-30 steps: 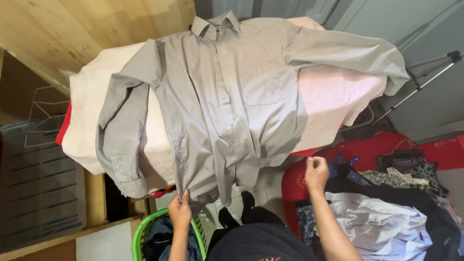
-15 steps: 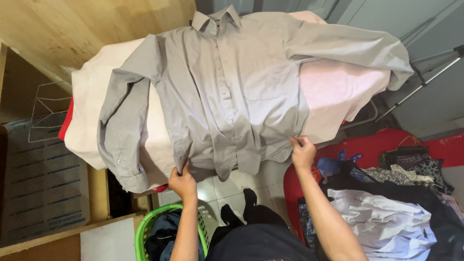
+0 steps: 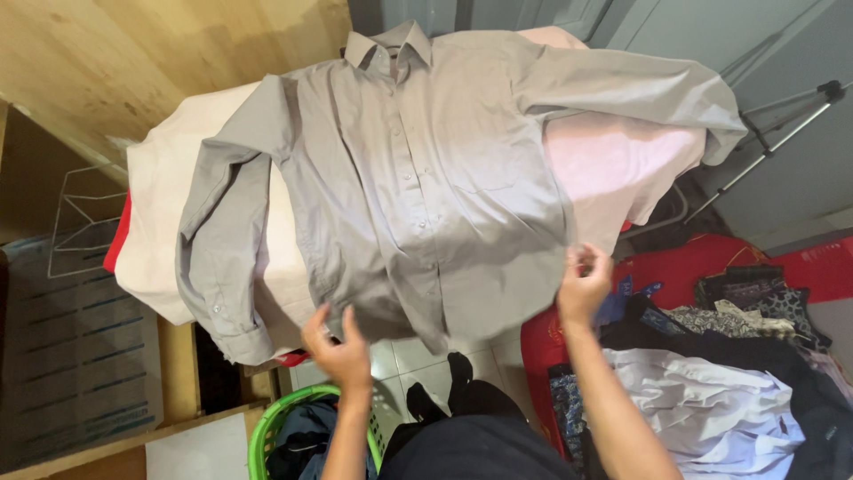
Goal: The person picks up a gray shirt from a bed and lays it on a flat surface. They retrieve a hanger from a wooden closet, insert the hanger into the shirt, and button the top button by hand. They then place the shirt onto a rack inside the closet.
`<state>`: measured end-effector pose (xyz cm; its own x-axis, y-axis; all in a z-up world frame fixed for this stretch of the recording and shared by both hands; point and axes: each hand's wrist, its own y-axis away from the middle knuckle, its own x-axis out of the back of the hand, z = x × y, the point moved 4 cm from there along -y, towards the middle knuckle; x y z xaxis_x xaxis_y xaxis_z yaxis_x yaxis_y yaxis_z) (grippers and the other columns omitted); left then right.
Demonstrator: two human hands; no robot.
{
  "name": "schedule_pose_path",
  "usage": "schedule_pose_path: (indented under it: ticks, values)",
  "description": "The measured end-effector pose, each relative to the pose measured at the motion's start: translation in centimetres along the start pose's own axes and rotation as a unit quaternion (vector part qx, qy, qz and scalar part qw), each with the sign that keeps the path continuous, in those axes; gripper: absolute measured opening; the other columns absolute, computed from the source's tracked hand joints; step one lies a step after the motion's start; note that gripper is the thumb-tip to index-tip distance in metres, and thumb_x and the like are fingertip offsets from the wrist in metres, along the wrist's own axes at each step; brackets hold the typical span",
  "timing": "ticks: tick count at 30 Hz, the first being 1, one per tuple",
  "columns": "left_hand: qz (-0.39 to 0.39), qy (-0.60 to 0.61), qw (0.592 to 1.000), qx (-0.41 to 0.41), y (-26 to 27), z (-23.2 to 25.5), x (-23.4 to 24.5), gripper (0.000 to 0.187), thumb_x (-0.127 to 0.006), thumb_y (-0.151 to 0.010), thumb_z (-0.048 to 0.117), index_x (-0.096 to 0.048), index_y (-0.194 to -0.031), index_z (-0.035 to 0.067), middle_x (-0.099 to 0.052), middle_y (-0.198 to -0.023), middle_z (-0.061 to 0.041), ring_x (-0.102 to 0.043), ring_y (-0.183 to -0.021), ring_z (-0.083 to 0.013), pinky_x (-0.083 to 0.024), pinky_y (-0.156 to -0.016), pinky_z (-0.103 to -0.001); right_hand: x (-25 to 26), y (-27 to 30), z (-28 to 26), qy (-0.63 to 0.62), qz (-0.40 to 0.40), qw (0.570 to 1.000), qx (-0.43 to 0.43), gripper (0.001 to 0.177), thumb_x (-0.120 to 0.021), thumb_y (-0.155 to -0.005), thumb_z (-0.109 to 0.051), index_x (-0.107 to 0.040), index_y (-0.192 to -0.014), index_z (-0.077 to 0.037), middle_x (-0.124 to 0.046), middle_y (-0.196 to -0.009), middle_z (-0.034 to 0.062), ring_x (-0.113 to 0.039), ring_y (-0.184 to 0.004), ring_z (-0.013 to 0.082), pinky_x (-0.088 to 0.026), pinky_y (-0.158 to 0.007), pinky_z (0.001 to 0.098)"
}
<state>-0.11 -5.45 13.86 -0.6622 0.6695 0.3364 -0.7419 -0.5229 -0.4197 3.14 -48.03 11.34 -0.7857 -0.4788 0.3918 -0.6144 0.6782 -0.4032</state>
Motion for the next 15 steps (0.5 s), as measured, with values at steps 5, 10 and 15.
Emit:
schedule_pose_path:
  ticks: [5, 10, 15]
  values:
    - [-0.122, -0.038, 0.977, -0.169, -2.7, 7.2, -8.8, 0.032, -0.076, -0.093, 0.017, -0.072, -0.122, 0.005, -0.066, -0.118, -0.013, -0.059, -0.115, -0.0305, -0.045, -0.102, -0.042, -6.8, 2.9, -12.4, -0.080, -0.136, 0.973, 0.170, 0.021, -0.078, -0.092, -0.016, -0.073, -0.110, -0.006, -0.069, -0.100, 0.0079, -0.066, -0.088, 0.0208, -0.052, -0.081, 0.0346]
    - [-0.152, -0.089, 0.957, -0.231, -4.8, 9.3, -11.9, 0.031, -0.079, -0.089, 0.020, -0.073, -0.117, 0.009, -0.068, -0.117, -0.009, -0.058, -0.113, -0.0282, -0.040, -0.098, -0.041, -9.9, 2.5, -16.4, -0.016, -0.113, 0.974, 0.195, 0.022, -0.083, -0.081, -0.019, -0.076, -0.098, -0.006, -0.066, -0.088, 0.0100, -0.064, -0.078, 0.0230, -0.048, -0.069, 0.0356]
    - [0.099, -0.014, 0.993, -0.060, -3.1, 2.7, -4.8, 0.042, -0.078, -0.096, 0.029, -0.061, -0.125, 0.004, -0.056, -0.126, -0.012, -0.050, -0.125, -0.0282, -0.036, -0.112, -0.043, -8.0, 3.6, -13.8, -0.075, -0.087, 0.985, 0.127, 0.009, -0.076, -0.097, -0.011, -0.074, -0.101, -0.004, -0.067, -0.085, 0.0055, -0.063, -0.074, 0.0181, -0.050, -0.070, 0.0318]
